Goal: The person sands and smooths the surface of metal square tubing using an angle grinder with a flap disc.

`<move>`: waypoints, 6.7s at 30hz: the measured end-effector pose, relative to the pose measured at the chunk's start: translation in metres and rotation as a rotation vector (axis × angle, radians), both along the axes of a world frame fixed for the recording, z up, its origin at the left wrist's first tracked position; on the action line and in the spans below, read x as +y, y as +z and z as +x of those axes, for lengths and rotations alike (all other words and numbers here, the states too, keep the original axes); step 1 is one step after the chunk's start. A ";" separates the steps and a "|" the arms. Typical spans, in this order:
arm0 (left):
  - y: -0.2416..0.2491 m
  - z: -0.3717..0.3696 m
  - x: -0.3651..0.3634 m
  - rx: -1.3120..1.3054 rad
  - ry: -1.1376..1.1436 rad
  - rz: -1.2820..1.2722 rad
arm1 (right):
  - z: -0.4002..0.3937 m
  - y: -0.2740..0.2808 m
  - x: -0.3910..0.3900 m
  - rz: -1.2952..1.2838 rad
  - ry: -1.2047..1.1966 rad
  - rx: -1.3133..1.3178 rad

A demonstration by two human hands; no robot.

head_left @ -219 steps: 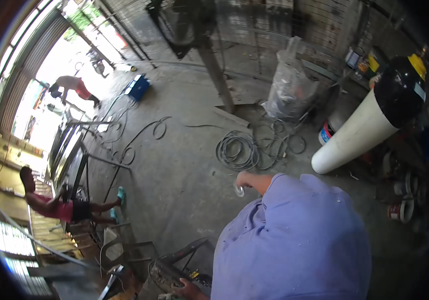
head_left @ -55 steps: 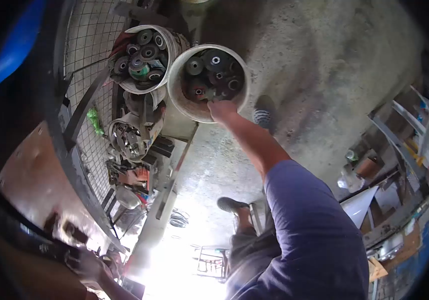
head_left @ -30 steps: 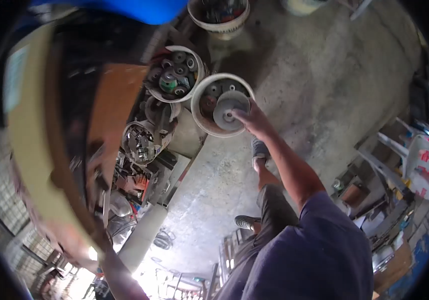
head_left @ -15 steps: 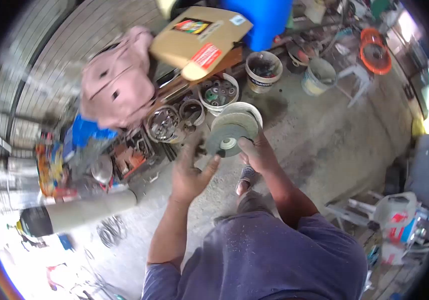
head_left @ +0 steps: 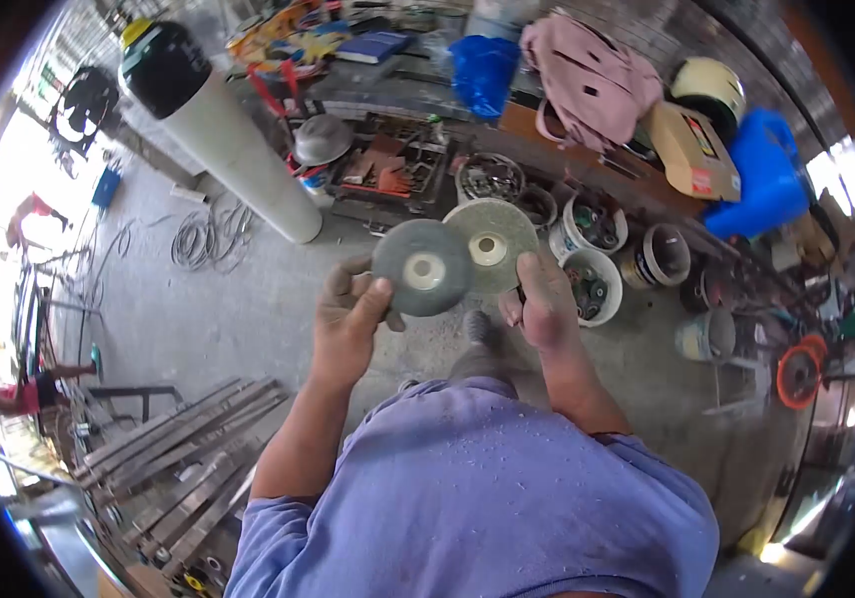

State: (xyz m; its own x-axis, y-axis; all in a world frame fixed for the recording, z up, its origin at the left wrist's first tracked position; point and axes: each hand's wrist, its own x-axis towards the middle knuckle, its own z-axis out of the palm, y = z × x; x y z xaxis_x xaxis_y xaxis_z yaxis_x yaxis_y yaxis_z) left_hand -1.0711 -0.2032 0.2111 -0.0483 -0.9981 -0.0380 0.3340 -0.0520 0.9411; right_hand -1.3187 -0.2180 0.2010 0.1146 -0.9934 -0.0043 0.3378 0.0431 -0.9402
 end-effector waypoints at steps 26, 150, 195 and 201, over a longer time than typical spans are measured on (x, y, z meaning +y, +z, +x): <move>-0.075 0.315 0.032 0.315 1.341 0.026 | 0.431 -0.050 -0.257 -0.671 0.953 0.563; -0.232 1.283 0.328 -0.748 2.146 0.889 | 1.701 -0.136 0.276 -2.142 2.255 0.252; -0.207 1.278 0.318 -0.698 2.083 0.721 | 1.705 -0.151 0.274 -2.066 2.142 0.106; -0.231 1.257 0.331 -0.335 2.158 0.711 | 1.717 -0.086 0.263 -1.956 2.167 0.451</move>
State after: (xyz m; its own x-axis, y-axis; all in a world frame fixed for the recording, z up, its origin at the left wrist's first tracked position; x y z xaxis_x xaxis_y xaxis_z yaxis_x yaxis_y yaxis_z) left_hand 0.1857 0.1279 -0.0203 0.7865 0.6144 -0.0631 0.2253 -0.1903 0.9555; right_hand 0.3986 0.0446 0.1148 0.3258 0.9214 -0.2118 0.8261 -0.3864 -0.4103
